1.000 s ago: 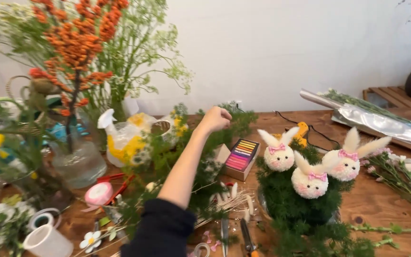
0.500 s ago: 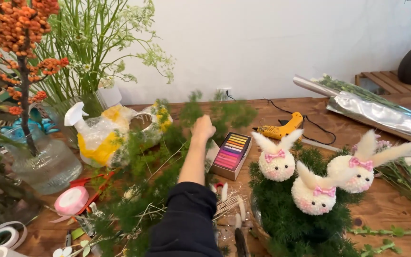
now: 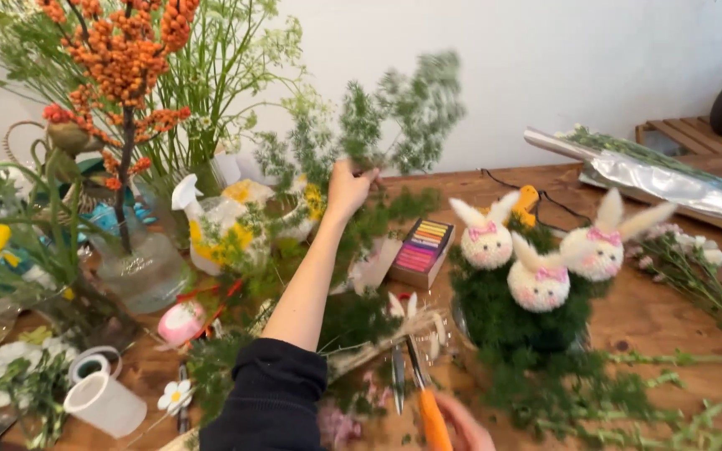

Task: The person arranges a floral display by cutting green foliage with orange-handled shears and placing the pieces into a woven basket. The basket already contains three white bunny decorations. The person repeatedly trims the greenery and adjusts the arrangement within the basket.

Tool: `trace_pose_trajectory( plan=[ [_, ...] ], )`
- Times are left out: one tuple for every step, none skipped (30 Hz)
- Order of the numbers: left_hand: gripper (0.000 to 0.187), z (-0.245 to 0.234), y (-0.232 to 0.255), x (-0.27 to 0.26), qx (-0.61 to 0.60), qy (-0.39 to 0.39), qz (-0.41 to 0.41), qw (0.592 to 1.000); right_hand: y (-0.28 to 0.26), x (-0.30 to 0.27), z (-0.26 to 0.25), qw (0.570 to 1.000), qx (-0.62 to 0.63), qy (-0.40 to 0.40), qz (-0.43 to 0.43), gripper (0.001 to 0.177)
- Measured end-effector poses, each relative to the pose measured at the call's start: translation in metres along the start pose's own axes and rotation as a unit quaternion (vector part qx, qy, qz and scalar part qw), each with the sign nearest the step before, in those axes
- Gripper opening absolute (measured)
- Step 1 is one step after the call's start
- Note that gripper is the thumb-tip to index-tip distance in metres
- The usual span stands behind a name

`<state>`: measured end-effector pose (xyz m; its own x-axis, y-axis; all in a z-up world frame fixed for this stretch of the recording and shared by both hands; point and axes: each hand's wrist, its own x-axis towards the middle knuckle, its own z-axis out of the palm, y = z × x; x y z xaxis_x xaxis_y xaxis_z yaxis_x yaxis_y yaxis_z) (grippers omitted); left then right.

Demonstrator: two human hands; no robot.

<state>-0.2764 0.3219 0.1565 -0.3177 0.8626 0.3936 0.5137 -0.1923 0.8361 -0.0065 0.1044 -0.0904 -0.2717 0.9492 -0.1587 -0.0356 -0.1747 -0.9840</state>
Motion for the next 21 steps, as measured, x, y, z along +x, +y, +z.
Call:
trace_pose_trajectory(
  plan=[
    [0.027,0.002,-0.003,-0.005,0.0,-0.003,-0.004,1.0,-0.02,0.003,0.006,1.0,0.0,0.001,0.005,0.069],
    [0.016,0.003,-0.006,-0.01,-0.04,0.006,-0.008,0.999,-0.04,0.007,0.012,0.995,0.034,-0.064,-0.063,0.076],
    [0.007,0.004,-0.01,-0.016,-0.081,0.015,-0.012,0.997,-0.059,0.01,0.019,0.981,0.07,-0.127,-0.131,0.084],
    [0.007,0.006,-0.01,-0.023,-0.081,0.014,-0.014,0.996,-0.1,0.001,0.03,0.981,0.069,-0.127,-0.129,0.084],
    [0.008,0.007,-0.01,-0.031,-0.101,0.035,-0.023,0.994,-0.14,-0.009,0.04,0.989,0.072,-0.101,-0.075,0.068],
    [0.008,0.009,-0.009,-0.036,-0.12,0.057,-0.03,0.991,-0.182,-0.016,0.051,0.994,0.075,-0.076,-0.021,0.054],
    [0.008,0.013,-0.016,-0.041,-0.121,0.057,-0.031,0.991,-0.187,-0.005,0.055,0.994,0.074,-0.076,-0.021,0.054],
    [0.012,0.017,-0.023,-0.044,-0.096,0.094,-0.017,0.991,-0.193,0.007,0.06,0.985,0.147,-0.08,-0.043,0.041],
    [0.018,0.021,-0.029,-0.047,-0.072,0.13,-0.003,0.989,-0.2,0.019,0.064,0.97,0.218,-0.084,-0.065,0.034],
    [0.018,0.023,-0.029,-0.049,-0.074,0.131,0.001,0.989,-0.208,0.021,0.067,0.97,0.217,-0.084,-0.069,0.034],
    [0.018,0.024,-0.03,-0.051,-0.083,0.137,-0.004,0.987,-0.217,0.023,0.07,0.97,0.214,-0.091,-0.077,0.035],
    [0.018,0.026,-0.031,-0.053,-0.091,0.143,-0.01,0.986,-0.224,0.025,0.074,0.969,0.21,-0.097,-0.083,0.037],
    [0.018,0.027,-0.028,-0.057,-0.092,0.143,-0.008,0.985,-0.237,0.02,0.075,0.969,0.209,-0.097,-0.086,0.037],
    [0.017,0.028,-0.027,-0.063,-0.1,0.146,-0.006,0.984,-0.249,0.015,0.077,0.973,0.191,-0.086,-0.096,0.039],
    [0.017,0.03,-0.025,-0.067,-0.108,0.149,-0.005,0.983,-0.26,0.01,0.078,0.976,0.174,-0.074,-0.106,0.041],
    [0.017,0.033,-0.032,-0.063,-0.109,0.149,-0.004,0.983,-0.26,0.017,0.078,0.976,0.173,-0.074,-0.107,0.041],
    [0.016,0.036,-0.04,-0.058,-0.115,0.154,-0.002,0.981,-0.261,0.025,0.078,0.982,0.144,-0.063,-0.108,0.052],
    [0.014,0.039,-0.046,-0.052,-0.122,0.16,0.002,0.98,-0.262,0.034,0.077,0.986,0.115,-0.053,-0.11,0.064],
    [0.014,0.04,-0.051,-0.051,-0.124,0.16,0.003,0.979,-0.261,0.042,0.078,0.986,0.114,-0.052,-0.111,0.064],
    [0.013,0.041,-0.055,-0.049,-0.122,0.16,0.004,0.98,-0.26,0.05,0.079,0.989,0.094,-0.038,-0.107,0.069],
    [0.012,0.042,-0.059,-0.047,-0.12,0.16,0.005,0.98,-0.259,0.059,0.079,0.992,0.073,-0.024,-0.102,0.073]
  ],
)
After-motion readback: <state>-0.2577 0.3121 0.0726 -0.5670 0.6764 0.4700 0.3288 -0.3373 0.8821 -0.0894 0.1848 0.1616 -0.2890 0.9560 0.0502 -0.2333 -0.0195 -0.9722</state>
